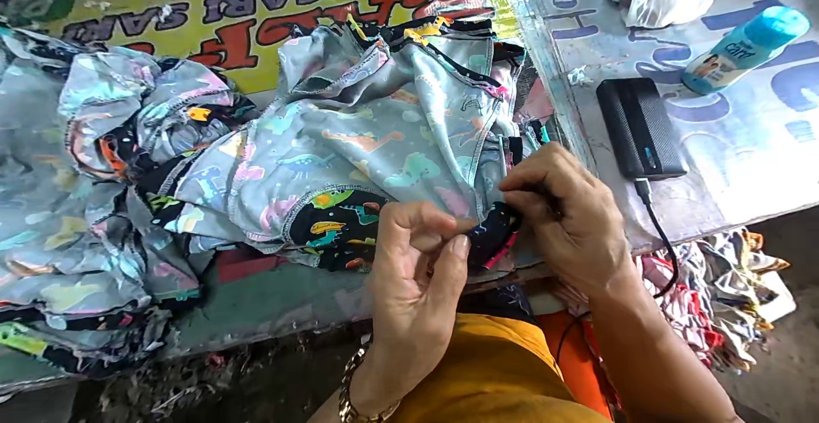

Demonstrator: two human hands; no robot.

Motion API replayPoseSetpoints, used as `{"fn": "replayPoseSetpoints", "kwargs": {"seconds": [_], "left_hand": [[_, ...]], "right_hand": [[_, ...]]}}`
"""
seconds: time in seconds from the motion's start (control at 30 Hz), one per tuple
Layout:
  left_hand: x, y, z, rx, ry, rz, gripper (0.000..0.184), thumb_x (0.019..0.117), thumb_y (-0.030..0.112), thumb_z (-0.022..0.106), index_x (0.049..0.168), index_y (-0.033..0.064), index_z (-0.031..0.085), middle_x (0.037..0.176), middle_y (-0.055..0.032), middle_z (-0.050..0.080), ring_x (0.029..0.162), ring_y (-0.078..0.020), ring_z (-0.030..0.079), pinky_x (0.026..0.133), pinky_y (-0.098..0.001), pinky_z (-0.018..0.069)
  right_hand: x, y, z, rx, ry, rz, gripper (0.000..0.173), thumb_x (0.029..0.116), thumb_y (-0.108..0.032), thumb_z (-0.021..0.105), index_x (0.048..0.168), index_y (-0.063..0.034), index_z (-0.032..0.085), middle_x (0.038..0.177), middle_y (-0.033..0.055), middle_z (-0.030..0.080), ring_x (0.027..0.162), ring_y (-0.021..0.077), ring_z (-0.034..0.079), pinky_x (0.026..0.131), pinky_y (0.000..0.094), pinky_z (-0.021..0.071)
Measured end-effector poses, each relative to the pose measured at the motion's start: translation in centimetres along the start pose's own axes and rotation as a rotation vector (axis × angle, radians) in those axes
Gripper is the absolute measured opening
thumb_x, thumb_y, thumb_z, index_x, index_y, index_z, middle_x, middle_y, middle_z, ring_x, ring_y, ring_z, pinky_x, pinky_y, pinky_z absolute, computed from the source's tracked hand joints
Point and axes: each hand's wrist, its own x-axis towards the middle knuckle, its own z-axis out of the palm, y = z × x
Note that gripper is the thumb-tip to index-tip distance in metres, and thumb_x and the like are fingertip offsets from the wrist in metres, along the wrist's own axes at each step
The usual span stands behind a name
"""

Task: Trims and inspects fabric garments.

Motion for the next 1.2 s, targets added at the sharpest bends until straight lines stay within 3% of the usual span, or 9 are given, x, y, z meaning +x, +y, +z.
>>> {"fn": "replayPoseSetpoints", "kwargs": {"seconds": [0.13, 0.2, 0.37, 0.53, 0.83, 0.9, 0.97, 1.13, 1.2], "left_hand": [[-0.2, -0.1, 0.4, 0.083, -0.012, 0.040, 0.023, 0.0990, 0.002, 0.058, 0.114, 0.0168, 0.050, 0.104, 0.0057, 0.071, 0.094, -0.0039, 0.070, 0.085, -0.0205, 0.0588], [-0.2, -0.2, 0.5, 0.123, -0.036, 0.063, 0.022, 0.0990, 0.001, 0.058, 0.114, 0.0148, 0.050, 0.104, 0.0052, 0.071, 0.094, -0.0036, 0.070, 0.084, -0.0201, 0.0596], [-0.1, -0.4, 0.6, 0.170, -0.038, 0.047, 0.023, 0.0973, -0.001, 0.058, 0.115, 0.0126, 0.052, 0.103, 0.0055, 0.072, 0.092, -0.0018, 0.070, 0.082, -0.0185, 0.0593], [0.2, -0.2, 0.7, 0.159, -0.030, 0.027, 0.023, 0.0971, 0.002, 0.058, 0.116, 0.0138, 0.053, 0.103, 0.0063, 0.072, 0.092, -0.0016, 0.070, 0.083, -0.0190, 0.0587], [1.2, 0.3, 0.4, 0.114, -0.016, -0.083, 0.024, 0.0978, 0.000, 0.058, 0.117, 0.0132, 0.054, 0.095, 0.0013, 0.074, 0.088, -0.0079, 0.072, 0.082, -0.0242, 0.0605], [1.2, 0.4, 0.3, 0.099, -0.014, -0.097, 0.024, 0.0984, 0.000, 0.057, 0.118, 0.0141, 0.054, 0.098, 0.0024, 0.074, 0.090, -0.0067, 0.072, 0.084, -0.0233, 0.0597], [1.1, 0.4, 0.3, 0.100, -0.018, -0.087, 0.024, 0.0983, 0.000, 0.058, 0.117, 0.0137, 0.054, 0.100, 0.0026, 0.074, 0.093, -0.0069, 0.072, 0.085, -0.0232, 0.0595], [0.8, 0.1, 0.8, 0.149, -0.031, -0.026, 0.021, 0.0990, 0.001, 0.059, 0.117, 0.0122, 0.055, 0.098, 0.0033, 0.072, 0.088, -0.0056, 0.071, 0.081, -0.0220, 0.0606], [0.8, 0.0, 0.7, 0.177, -0.041, 0.007, 0.018, 0.1019, 0.005, 0.058, 0.120, 0.0100, 0.057, 0.098, 0.0033, 0.070, 0.086, -0.0044, 0.069, 0.079, -0.0207, 0.0601]], "right_hand": [[-0.8, -1.2, -0.8, 0.079, 0.030, -0.017, 0.030, 0.0981, -0.034, 0.069, 0.106, -0.0053, 0.064, 0.087, -0.0039, 0.056, 0.071, -0.0053, 0.049, 0.060, 0.0085, 0.0430], [-1.0, -1.4, -0.3, 0.053, -0.011, -0.040, 0.029, 0.0939, -0.029, 0.075, 0.107, -0.0057, 0.065, 0.089, -0.0018, 0.058, 0.071, -0.0035, 0.050, 0.060, 0.0097, 0.0415], [-1.1, -0.8, 0.9, 0.169, 0.050, -0.015, 0.007, 0.0973, -0.005, 0.064, 0.095, -0.0008, 0.069, 0.086, 0.0011, 0.066, 0.077, -0.0005, 0.062, 0.069, 0.0126, 0.0526], [-1.2, -0.3, 0.9, 0.264, 0.006, 0.112, 0.008, 0.1025, -0.010, 0.058, 0.097, -0.0048, 0.060, 0.075, -0.0038, 0.059, 0.060, -0.0033, 0.054, 0.054, 0.0101, 0.0476], [-2.7, 0.5, -1.8, 0.769, -0.117, 0.111, 0.022, 0.1091, -0.028, 0.049, 0.096, -0.0134, 0.058, 0.077, -0.0066, 0.054, 0.064, -0.0029, 0.051, 0.056, 0.0127, 0.0442], [-3.5, 1.1, -3.4, 0.688, -0.383, 0.008, 0.030, 0.1099, -0.028, 0.048, 0.089, -0.0082, 0.056, 0.074, -0.0020, 0.052, 0.068, -0.0003, 0.052, 0.062, 0.0147, 0.0435], [-3.5, 0.7, -3.7, 0.453, -0.506, -0.078, 0.037, 0.1096, -0.027, 0.049, 0.080, -0.0055, 0.056, 0.065, 0.0013, 0.051, 0.060, 0.0035, 0.048, 0.054, 0.0185, 0.0362], [-2.6, -1.5, -0.6, 0.026, -0.076, 0.015, 0.029, 0.0946, -0.029, 0.075, 0.109, -0.0072, 0.063, 0.082, -0.0035, 0.058, 0.067, -0.0045, 0.049, 0.059, 0.0083, 0.0404], [-1.7, -1.6, 1.0, -0.071, -0.007, -0.021, 0.021, 0.0919, -0.020, 0.075, 0.105, -0.0060, 0.067, 0.086, 0.0014, 0.061, 0.068, 0.0016, 0.053, 0.057, 0.0142, 0.0428]]}}
